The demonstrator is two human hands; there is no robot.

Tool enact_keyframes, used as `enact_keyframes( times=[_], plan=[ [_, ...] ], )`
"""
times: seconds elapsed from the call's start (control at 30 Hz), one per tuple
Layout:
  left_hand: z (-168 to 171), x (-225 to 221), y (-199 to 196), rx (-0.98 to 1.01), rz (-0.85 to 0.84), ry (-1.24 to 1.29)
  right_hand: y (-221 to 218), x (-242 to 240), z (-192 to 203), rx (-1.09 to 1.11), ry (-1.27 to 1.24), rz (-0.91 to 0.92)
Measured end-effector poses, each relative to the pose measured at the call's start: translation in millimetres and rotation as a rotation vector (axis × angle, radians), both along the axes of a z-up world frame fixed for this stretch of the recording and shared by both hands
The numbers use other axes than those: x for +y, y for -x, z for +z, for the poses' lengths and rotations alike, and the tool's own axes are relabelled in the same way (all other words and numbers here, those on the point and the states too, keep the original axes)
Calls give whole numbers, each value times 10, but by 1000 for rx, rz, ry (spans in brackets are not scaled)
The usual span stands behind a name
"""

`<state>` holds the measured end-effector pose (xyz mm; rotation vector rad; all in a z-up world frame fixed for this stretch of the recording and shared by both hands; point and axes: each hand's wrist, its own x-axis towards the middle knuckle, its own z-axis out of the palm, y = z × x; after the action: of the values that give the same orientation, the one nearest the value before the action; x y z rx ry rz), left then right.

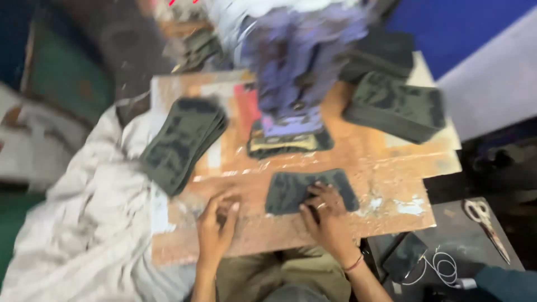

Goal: Operate a manual press machine to process pre-cut material pieces.

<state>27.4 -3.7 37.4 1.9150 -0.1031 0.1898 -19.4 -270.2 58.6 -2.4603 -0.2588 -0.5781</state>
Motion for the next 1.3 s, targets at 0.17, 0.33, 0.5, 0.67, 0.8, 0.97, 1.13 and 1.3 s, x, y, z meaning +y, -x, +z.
enact_keyframes(
  times=[0.17,0.33,0.5,0.67,0.8,0.97,1.13,1.3],
  plan=[
    [138,-51,-205,59,-1,47,42,10,72,-5,23,-30],
    [243,-210,-763,310,-121,29,13,-8,59,15,33,-42],
    [24,-581,-1261,314,-266,167,-5,0,76,20,39,-49],
    [-485,-735,-1396,404,-335,358,131,105,59,44,65,-42],
    [-388,-524,-1013,102,-352,224,368,288,97,136,239,23],
    [80,825,-183,656,-182,-24,281,178,12,221,396,67],
    [-337,1489,8,635,-125,0,-635,185,22,89,397,150],
    [-268,1116,-71,442,-154,31,-969,311,-4,19,467,58]
  ],
)
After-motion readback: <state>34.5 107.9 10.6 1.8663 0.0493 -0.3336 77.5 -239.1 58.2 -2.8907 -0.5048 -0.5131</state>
